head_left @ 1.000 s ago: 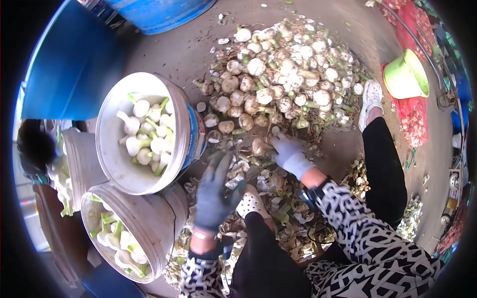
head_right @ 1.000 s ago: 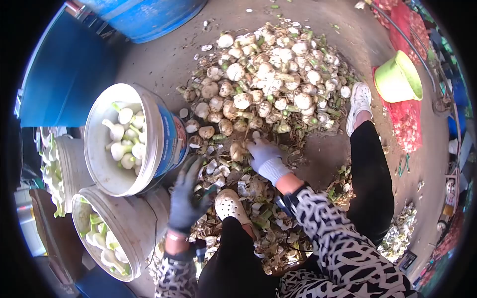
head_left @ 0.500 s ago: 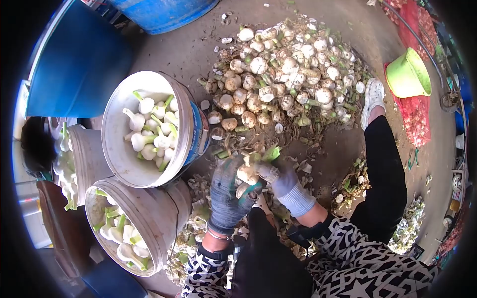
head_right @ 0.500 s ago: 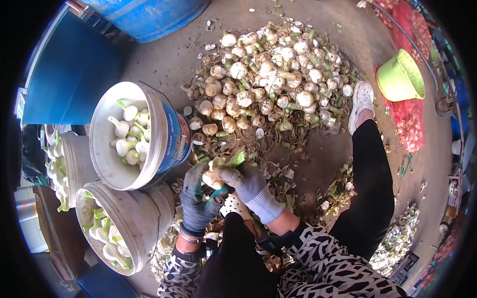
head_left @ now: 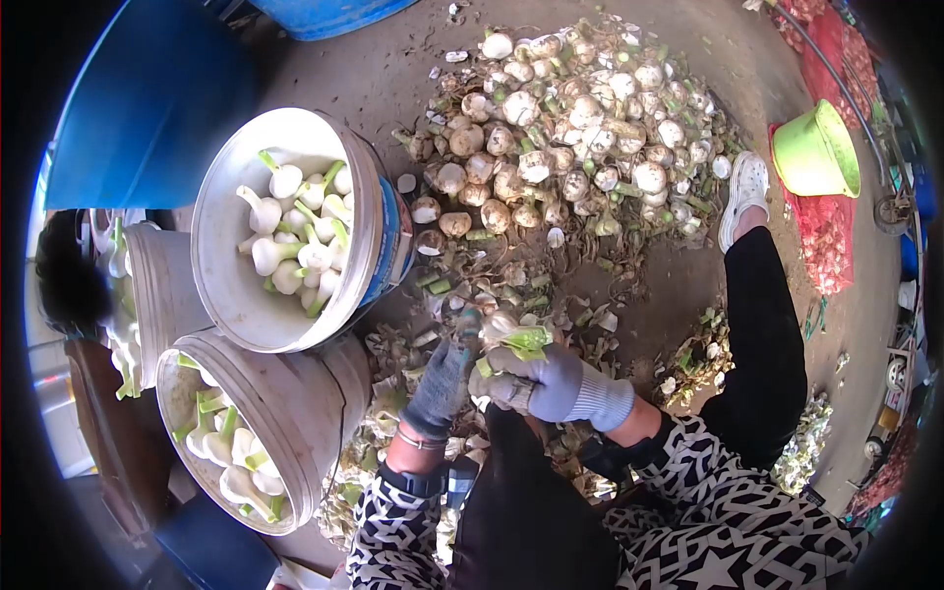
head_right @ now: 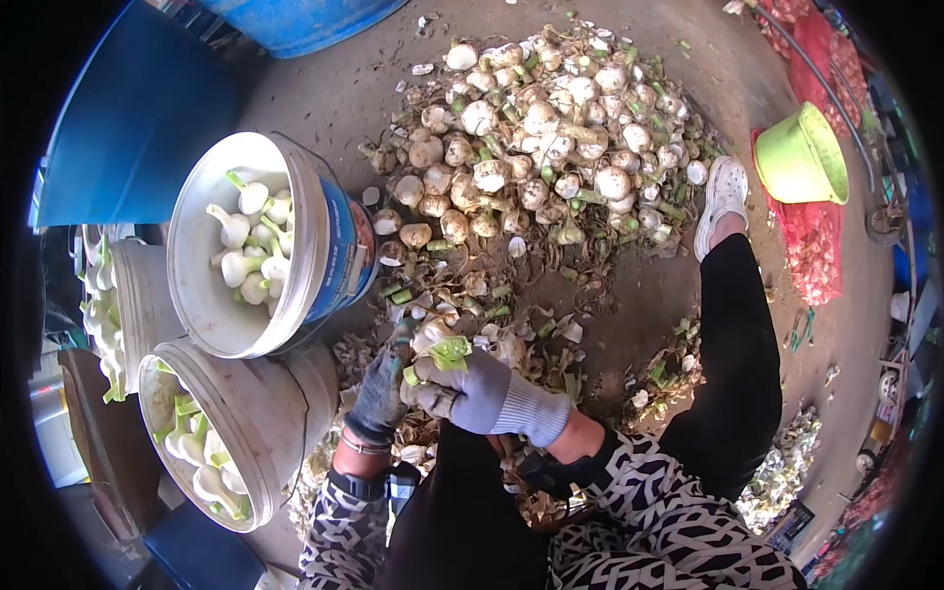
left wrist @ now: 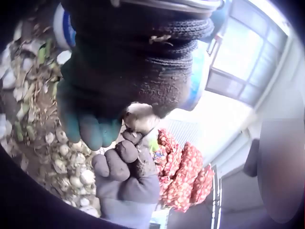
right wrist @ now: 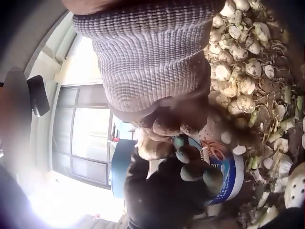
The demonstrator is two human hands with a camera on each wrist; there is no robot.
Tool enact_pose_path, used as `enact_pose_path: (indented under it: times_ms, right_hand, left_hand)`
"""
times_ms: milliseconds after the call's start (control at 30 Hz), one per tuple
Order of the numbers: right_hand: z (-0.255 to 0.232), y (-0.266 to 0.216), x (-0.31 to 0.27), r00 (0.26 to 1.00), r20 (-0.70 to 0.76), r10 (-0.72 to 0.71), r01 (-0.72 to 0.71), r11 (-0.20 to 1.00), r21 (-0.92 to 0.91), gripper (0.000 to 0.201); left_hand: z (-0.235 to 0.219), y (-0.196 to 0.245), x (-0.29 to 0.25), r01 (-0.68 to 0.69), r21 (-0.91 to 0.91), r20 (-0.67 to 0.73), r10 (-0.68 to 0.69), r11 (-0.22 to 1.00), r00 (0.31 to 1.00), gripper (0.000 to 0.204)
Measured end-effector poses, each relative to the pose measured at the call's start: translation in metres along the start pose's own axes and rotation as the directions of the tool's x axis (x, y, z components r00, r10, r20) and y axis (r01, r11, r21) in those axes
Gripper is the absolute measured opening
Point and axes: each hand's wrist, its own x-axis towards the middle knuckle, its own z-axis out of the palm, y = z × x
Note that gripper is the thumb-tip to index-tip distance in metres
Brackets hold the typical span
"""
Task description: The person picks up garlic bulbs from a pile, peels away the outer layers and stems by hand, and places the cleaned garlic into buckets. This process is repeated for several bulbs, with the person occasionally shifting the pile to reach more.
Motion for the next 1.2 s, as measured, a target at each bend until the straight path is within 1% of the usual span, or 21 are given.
enact_pose_path:
  times_ms: [33,67,133,167,233,267,300,367,400,433,500,533,600,700,733,833,1000,1100,1133,1167,1200]
  right_hand:
    - [0.006,0.003,0.001,0.999,-0.037,-0.005,0.006,1.0,0.025,0.015]
    - [0.003,0.003,0.001,0.992,-0.019,0.125,-0.119,0.973,0.198,0.015]
    - [-0.006,0.002,0.0,0.949,0.022,0.315,-0.293,0.854,0.429,0.014]
    - [-0.008,0.007,0.001,0.949,0.021,0.314,-0.292,0.856,0.427,0.014]
    - [-0.01,0.019,0.001,0.991,-0.133,-0.02,0.034,0.994,0.103,0.017]
    - [-0.011,0.018,-0.006,0.983,-0.138,0.121,-0.107,0.989,0.101,0.018]
    - [-0.01,0.018,-0.007,0.983,-0.138,0.121,-0.108,0.989,0.096,0.018]
    - [-0.01,0.016,-0.008,0.928,-0.236,0.288,-0.213,0.931,0.298,0.019]
    - [-0.012,0.017,-0.005,0.946,-0.271,0.178,-0.132,0.975,0.181,0.019]
    - [-0.011,0.016,-0.002,0.946,-0.272,0.178,-0.131,0.974,0.182,0.019]
    - [-0.005,0.011,0.004,0.889,-0.341,0.306,-0.238,0.944,0.228,0.019]
    - [-0.005,0.005,0.006,0.887,-0.345,0.308,-0.239,0.944,0.227,0.019]
    - [-0.007,-0.006,0.01,0.881,-0.207,0.426,-0.286,0.827,0.484,0.02]
    - [-0.012,0.014,0.005,0.933,-0.167,0.319,-0.188,0.827,0.531,0.019]
    - [-0.014,0.007,0.004,0.9,-0.21,0.383,-0.278,0.873,0.4,0.02]
    - [-0.011,0.0,0.007,0.862,-0.307,0.403,-0.258,0.871,0.418,0.018]
    - [-0.018,0.005,0.007,0.889,-0.259,0.377,-0.263,0.885,0.385,0.019]
    - [-0.022,0.013,0.005,0.925,-0.265,0.273,-0.184,0.931,0.316,0.02]
    - [-0.024,0.01,0.005,0.941,-0.206,0.269,-0.177,0.908,0.379,0.021]
    - [-0.025,0.007,0.005,0.954,-0.146,0.261,-0.173,0.881,0.441,0.021]
    - [-0.023,0.004,0.006,0.954,-0.139,0.265,-0.18,0.88,0.44,0.021]
  left_hand:
    - [-0.006,0.01,0.007,-0.02,0.018,0.037,0.02,1.0,0.999,0.047]
    - [-0.005,0.011,0.007,-0.02,0.024,0.03,0.02,0.999,0.999,0.047]
    - [-0.002,0.015,0.006,0.182,-0.222,0.015,-0.183,0.958,0.983,0.04]
    - [-0.001,0.015,0.005,0.179,-0.222,0.013,-0.181,0.958,0.983,0.04]
    - [-0.002,0.019,0.004,0.48,-0.519,0.141,-0.482,0.707,0.864,0.035]
    - [-0.001,0.022,0.009,0.242,-0.202,-0.081,-0.262,0.949,0.962,0.015]
    - [-0.002,0.025,0.014,0.24,-0.205,-0.083,-0.261,0.949,0.962,0.015]
    - [-0.007,0.035,0.022,0.41,-0.653,0.026,-0.522,0.636,0.852,0.012]
    - [-0.01,0.038,0.024,0.37,-0.841,0.11,-0.545,0.395,0.831,0.022]
    - [-0.011,0.04,0.024,0.372,-0.84,0.111,-0.545,0.396,0.831,0.022]
    - [-0.012,0.043,0.025,0.344,-0.737,0.015,-0.495,0.582,0.869,0.034]
    - [-0.011,0.043,0.024,0.345,-0.738,0.019,-0.493,0.58,0.87,0.034]
    - [-0.011,0.043,0.021,0.385,-0.84,0.103,-0.584,0.383,0.805,0.042]
    - [-0.006,0.024,0.01,0.373,-0.798,0.089,-0.521,0.472,0.849,0.047]
    - [-0.003,0.021,0.007,0.375,-0.799,0.089,-0.523,0.47,0.847,0.047]
    - [0.002,0.018,0.002,0.381,-0.855,0.156,-0.527,0.351,0.836,0.059]
    - [0.002,0.014,-0.004,0.358,-0.834,0.145,-0.459,0.42,0.877,0.065]
    - [0.028,-0.027,-0.034,0.37,-0.848,0.235,-0.355,0.38,0.905,0.064]
    - [0.011,-0.009,-0.024,0.487,-0.722,0.263,-0.455,0.492,0.851,0.051]
    - [0.0,0.005,-0.01,0.487,-0.723,0.261,-0.46,0.489,0.849,0.051]
    - [-0.006,0.019,0.006,0.446,-0.837,0.312,-0.395,0.316,0.864,0.043]
